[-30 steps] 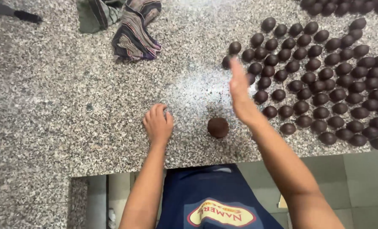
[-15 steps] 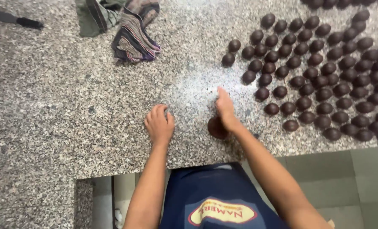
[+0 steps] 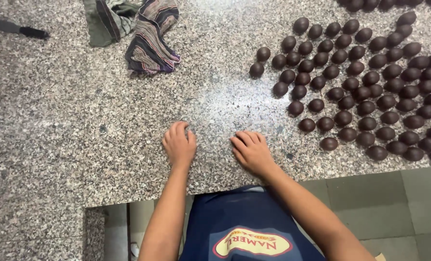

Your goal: Rolling chocolate dough into spherical balls and placing them on a counter.

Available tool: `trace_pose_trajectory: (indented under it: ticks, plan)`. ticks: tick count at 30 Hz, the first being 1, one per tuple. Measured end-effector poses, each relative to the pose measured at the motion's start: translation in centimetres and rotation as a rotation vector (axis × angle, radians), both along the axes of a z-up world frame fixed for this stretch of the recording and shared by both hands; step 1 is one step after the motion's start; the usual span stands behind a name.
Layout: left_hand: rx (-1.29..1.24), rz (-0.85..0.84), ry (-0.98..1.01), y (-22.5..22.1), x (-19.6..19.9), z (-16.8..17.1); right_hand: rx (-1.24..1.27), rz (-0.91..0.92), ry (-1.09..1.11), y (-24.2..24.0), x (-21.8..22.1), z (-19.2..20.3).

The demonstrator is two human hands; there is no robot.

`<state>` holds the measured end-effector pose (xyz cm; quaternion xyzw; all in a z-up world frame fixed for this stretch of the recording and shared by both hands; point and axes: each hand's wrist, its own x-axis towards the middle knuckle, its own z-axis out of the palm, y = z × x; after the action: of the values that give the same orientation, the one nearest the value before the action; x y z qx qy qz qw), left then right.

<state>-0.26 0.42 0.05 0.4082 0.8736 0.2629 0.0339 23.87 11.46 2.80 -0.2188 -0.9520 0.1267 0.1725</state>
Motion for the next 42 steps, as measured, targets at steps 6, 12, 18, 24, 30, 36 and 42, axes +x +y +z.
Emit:
trace_pose_trajectory:
  ticks: [6, 12, 18, 24, 30, 36, 42]
  plan:
    - [0.044, 0.006, 0.011, -0.2, 0.2, -0.4, -0.620, -0.243, 0.070, 2.5, -1.1, -0.7]
    - [0.034, -0.016, 0.034, -0.3, -0.1, -0.6, -1.958, -0.221, 1.082, 5.9, -1.1, 8.8]
    - [0.052, 0.009, 0.042, -0.3, 0.2, -0.7, -2.134, 0.123, 1.289, 5.7, -1.2, 14.5]
    - [0.042, 0.017, 0.023, 0.0, 0.0, -0.3, -0.367, 0.014, 0.494, 4.5, -3.3, 9.6]
    - [0.024, 0.040, -0.098, 0.0, -0.5, -1.5, -0.787, -0.037, 0.427, 4.3, -5.5, -4.9]
    - [0.671, -0.029, -0.944, 4.4, 4.5, 8.3, -1.711, -0.071, 0.919, 4.4, -6.7, 6.3]
    - [0.596, -0.475, -0.475, 7.9, 9.5, 12.2, -2.007, 0.023, 0.970, 0.3, -6.2, 11.3]
